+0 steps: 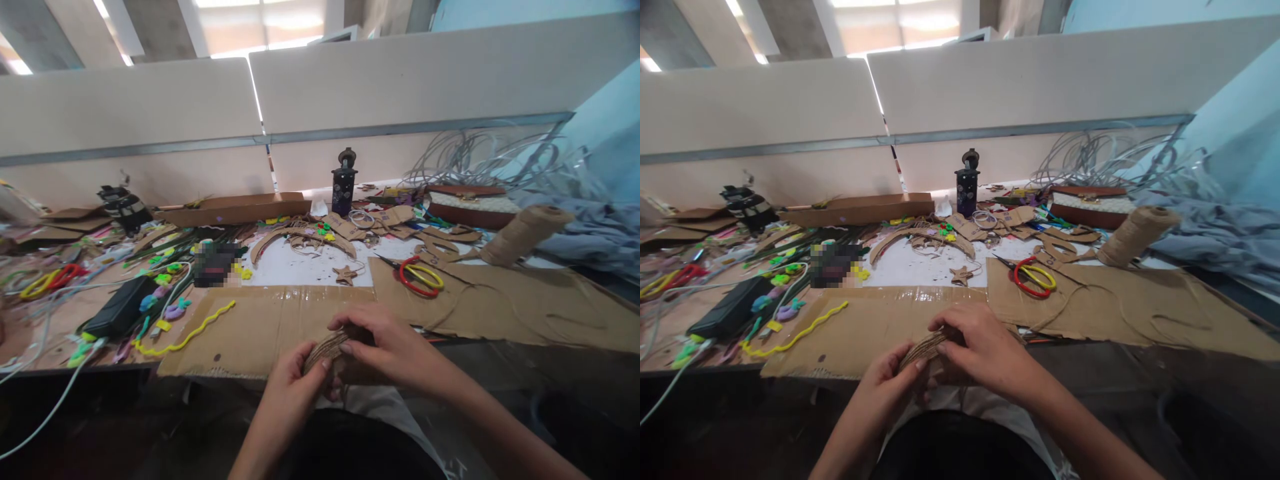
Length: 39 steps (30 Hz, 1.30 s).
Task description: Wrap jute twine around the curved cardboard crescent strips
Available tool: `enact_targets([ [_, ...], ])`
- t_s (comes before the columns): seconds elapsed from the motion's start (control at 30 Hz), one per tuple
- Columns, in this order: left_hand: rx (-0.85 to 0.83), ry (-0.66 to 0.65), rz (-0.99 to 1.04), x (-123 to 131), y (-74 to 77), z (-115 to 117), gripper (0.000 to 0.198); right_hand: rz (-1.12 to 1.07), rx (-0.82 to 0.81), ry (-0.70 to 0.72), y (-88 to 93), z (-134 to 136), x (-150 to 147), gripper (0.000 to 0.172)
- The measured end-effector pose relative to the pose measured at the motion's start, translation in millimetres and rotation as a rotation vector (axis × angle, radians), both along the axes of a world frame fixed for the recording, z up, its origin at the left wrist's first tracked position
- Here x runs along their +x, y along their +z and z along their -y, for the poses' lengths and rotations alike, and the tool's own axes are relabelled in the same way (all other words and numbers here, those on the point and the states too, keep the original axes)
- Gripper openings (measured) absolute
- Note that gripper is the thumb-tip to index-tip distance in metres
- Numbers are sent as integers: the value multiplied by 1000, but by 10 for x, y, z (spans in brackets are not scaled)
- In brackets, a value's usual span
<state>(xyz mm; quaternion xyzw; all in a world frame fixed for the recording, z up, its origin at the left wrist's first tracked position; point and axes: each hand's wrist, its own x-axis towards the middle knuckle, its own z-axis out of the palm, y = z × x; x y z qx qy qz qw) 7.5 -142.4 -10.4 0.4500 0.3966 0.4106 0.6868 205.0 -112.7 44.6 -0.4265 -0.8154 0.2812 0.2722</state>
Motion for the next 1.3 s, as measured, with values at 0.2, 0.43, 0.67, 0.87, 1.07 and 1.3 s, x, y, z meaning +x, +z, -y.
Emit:
enact_targets([
  [0.2, 80, -59, -161, -4, 54, 0, 23, 11, -17, 39, 19, 45, -35, 18],
  [0.43, -57, 40, 14, -2, -47, 15, 32, -83, 97, -78, 31, 24, 73, 19],
  [0.67, -82, 141, 62, -6, -25, 22, 34, -33, 241, -95, -57, 84, 52, 19],
  [0.87, -57, 157, 12, -21, 16, 34, 35, 94, 419, -84, -171, 140, 23, 11],
  [1.07, -53, 165, 8, -14, -39, 33, 34, 215, 578, -57, -181, 156, -30, 12],
  [1.3, -13, 161, -72, -51, -81, 23, 32, 279, 668, -31, -224, 131, -71, 17],
])
